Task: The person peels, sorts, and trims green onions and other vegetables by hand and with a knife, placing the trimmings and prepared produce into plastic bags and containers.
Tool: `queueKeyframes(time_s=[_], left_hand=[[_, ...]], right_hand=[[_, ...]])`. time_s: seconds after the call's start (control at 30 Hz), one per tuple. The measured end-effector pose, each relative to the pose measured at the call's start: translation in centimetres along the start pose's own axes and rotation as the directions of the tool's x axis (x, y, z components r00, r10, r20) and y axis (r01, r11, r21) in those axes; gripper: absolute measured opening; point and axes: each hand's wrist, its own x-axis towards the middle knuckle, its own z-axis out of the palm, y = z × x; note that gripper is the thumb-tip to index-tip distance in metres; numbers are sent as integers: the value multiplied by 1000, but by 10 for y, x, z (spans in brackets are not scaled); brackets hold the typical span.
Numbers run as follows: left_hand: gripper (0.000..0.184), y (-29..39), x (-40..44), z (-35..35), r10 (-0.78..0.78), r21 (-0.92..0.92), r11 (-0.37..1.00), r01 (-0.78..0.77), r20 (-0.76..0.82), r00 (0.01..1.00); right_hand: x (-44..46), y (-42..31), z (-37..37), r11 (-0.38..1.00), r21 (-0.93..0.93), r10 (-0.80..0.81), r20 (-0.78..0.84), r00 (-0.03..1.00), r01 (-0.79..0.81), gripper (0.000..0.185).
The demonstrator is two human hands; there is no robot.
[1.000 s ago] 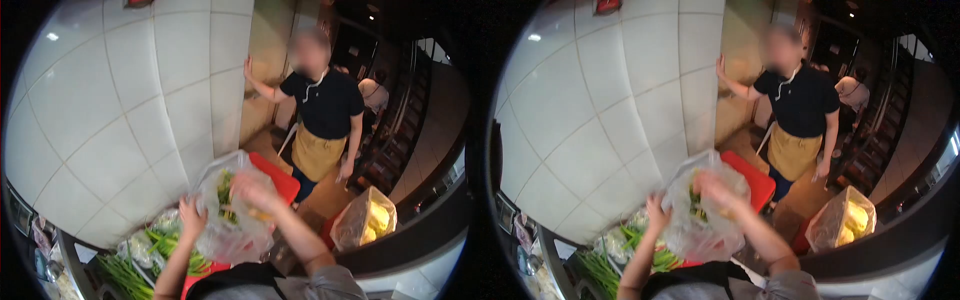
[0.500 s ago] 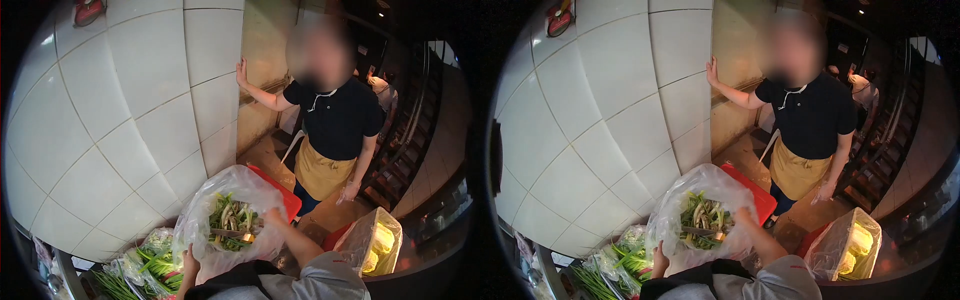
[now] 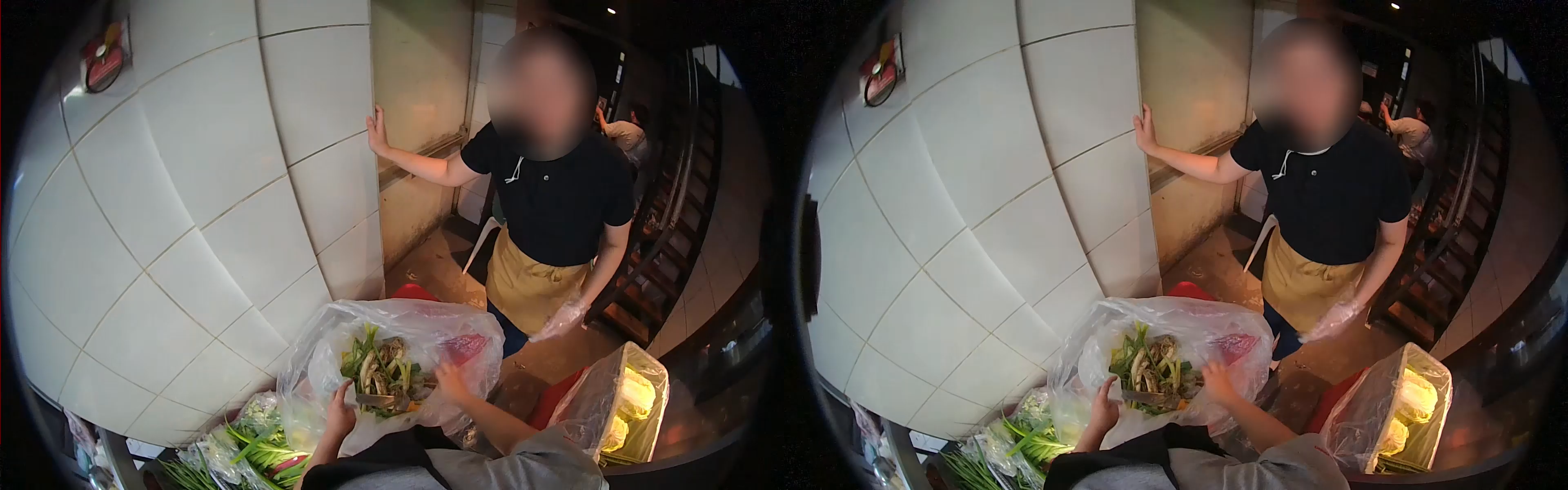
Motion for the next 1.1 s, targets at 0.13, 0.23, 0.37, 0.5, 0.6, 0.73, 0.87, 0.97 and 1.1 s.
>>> queueKeyframes(time_s=[0.13,0.23,0.37,0.5,0.6,0.73,0.87,0.97,1.1], left_hand=[[66,-20,-30,-17,-145,-79,986,147,33,989],[65,-50,-56,-27,-169,-114,979,168,-5,986],[69,-56,-83,-42,-164,1,986,165,-106,981],[66,-28,-95,-50,-200,104,970,218,-159,967],[67,-18,-98,-54,-223,101,966,236,-127,966],[69,-5,-92,-51,-211,134,965,223,-98,972],[70,-33,-101,-46,-256,44,965,259,-77,964],[74,-83,-92,-43,-294,-12,956,294,-14,956],[72,-44,-72,-41,-387,126,916,382,22,922]], right_hand=[[-4,-17,45,998,7,54,254,966,-57,36],[10,-33,24,972,23,183,547,817,-233,37],[9,-29,45,929,38,272,606,747,-369,36],[3,-28,78,981,-139,169,278,946,-135,36],[16,-43,73,978,-145,200,465,862,-148,37],[8,-47,84,977,-111,213,489,846,-181,29],[-6,-34,119,987,18,127,535,835,-162,21],[-5,-49,83,968,-35,231,509,829,-249,22],[2,-58,78,934,-16,309,534,787,-356,26]])
